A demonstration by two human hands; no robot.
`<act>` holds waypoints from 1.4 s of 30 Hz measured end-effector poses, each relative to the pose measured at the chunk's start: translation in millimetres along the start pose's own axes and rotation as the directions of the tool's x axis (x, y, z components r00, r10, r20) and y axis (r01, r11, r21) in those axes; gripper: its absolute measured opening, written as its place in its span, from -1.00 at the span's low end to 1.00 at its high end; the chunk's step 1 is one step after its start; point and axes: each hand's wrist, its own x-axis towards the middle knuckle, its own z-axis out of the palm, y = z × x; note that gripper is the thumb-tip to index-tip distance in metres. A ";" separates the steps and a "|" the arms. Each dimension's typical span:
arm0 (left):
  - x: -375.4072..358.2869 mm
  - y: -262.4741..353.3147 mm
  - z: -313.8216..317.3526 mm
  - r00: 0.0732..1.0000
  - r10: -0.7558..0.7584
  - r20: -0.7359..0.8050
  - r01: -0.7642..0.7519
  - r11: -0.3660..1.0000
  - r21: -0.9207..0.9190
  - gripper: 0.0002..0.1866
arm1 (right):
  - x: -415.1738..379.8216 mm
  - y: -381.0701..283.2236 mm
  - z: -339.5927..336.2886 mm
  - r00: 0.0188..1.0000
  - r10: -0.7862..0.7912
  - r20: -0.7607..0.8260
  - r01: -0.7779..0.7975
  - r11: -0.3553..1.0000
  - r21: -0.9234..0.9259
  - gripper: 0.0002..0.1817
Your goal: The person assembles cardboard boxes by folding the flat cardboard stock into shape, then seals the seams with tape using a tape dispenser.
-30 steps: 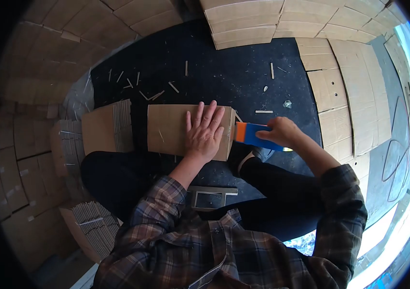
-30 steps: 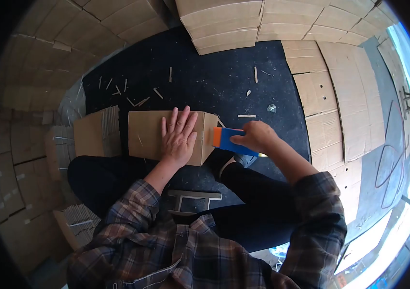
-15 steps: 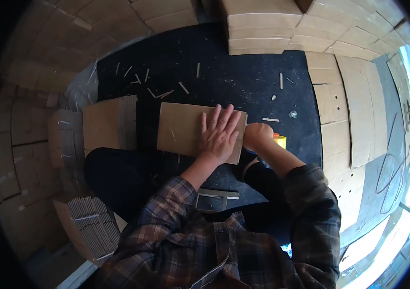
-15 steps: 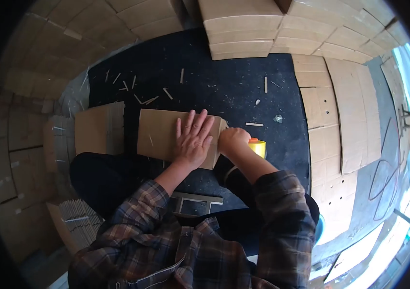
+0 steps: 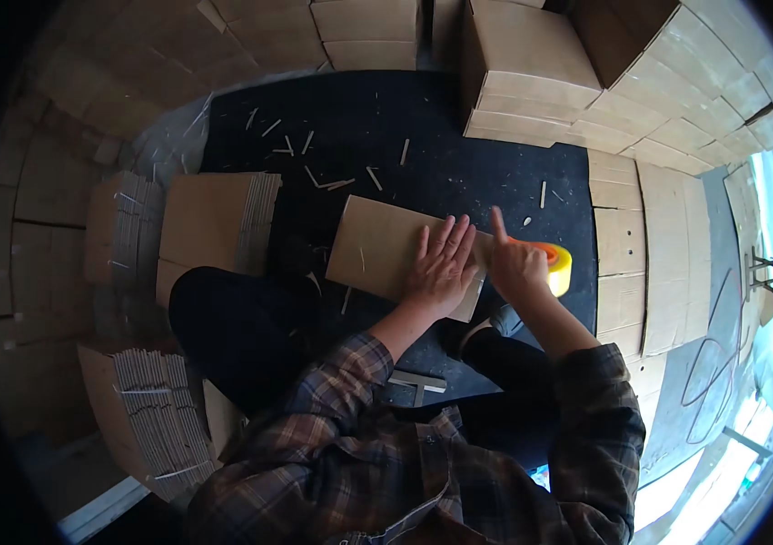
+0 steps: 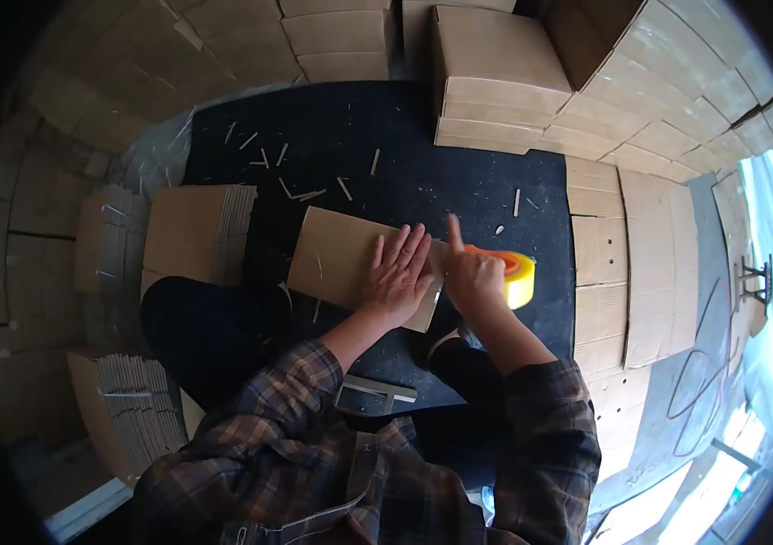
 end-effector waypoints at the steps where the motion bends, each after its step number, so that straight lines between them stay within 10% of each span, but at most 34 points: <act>1: -0.8 -0.7 2.0 1.000 0.004 -0.011 -0.004 1.000 -0.005 -0.30 | 4.4 -2.1 13.8 0.993 -0.085 -0.087 0.076 0.992 -0.104 -0.25; 6: -1.4 -41.4 -31.5 0.972 -0.226 0.060 0.219 0.970 0.105 -0.21 | 13.9 -6.8 32.0 0.999 -0.040 -0.036 0.034 0.988 -0.152 -0.30; 8: -16.0 -87.7 -36.4 0.886 -0.427 -0.179 0.455 0.875 0.164 -0.21 | 13.0 -8.3 29.3 1.000 -0.025 0.013 0.026 0.990 -0.141 -0.31; 10: -27.1 -110.4 -63.0 0.605 -0.787 0.117 0.761 0.530 -0.374 -0.24 | 13.6 -9.8 26.6 0.999 -0.034 0.007 0.035 0.988 -0.148 -0.32; 15: -45.8 -167.9 -57.6 0.710 -0.518 0.477 0.678 0.321 -0.661 -0.15 | 14.8 -12.4 22.1 0.999 -0.033 0.004 0.033 0.995 -0.094 -0.41; 17: -44.5 -172.3 -62.3 0.408 -0.514 0.754 0.862 -0.055 -0.503 -0.17 | 13.3 -13.9 24.0 1.000 -0.025 -0.011 0.024 0.997 -0.073 -0.44; 26: -10.0 -209.5 -83.1 0.677 -0.504 0.537 0.652 0.071 -0.755 -0.23 | -41.7 -38.8 10.2 0.929 -0.266 0.259 0.285 0.958 -0.036 -0.40; 31: -17.2 -135.5 -52.0 0.696 -0.691 0.192 0.350 0.093 -0.932 -0.13 | 32.0 -27.0 10.7 0.985 -0.172 0.022 0.173 0.984 -0.038 -0.37; 35: -22.3 -124.9 -15.3 0.719 -0.679 0.146 0.187 -0.013 -0.982 -0.12 | 99.5 -52.1 31.4 0.934 -0.314 -0.173 0.258 0.923 -0.285 -0.19; 37: -32.7 -149.2 10.1 0.695 -0.625 0.355 0.067 -0.435 -0.898 -0.22 | 102.2 -60.9 26.8 0.957 -0.290 -0.006 0.282 0.935 -0.215 -0.25; 40: -46.6 -149.2 50.7 0.574 -0.661 0.483 0.167 -0.483 -0.860 -0.20 | 100.1 -57.6 48.9 0.964 -0.254 0.075 0.259 0.963 -0.075 -0.35; 42: -63.9 -146.5 84.5 0.656 -0.652 0.380 0.141 -0.388 -0.911 -0.22 | 96.7 -53.5 56.4 0.962 -0.227 0.154 0.230 0.973 -0.001 -0.48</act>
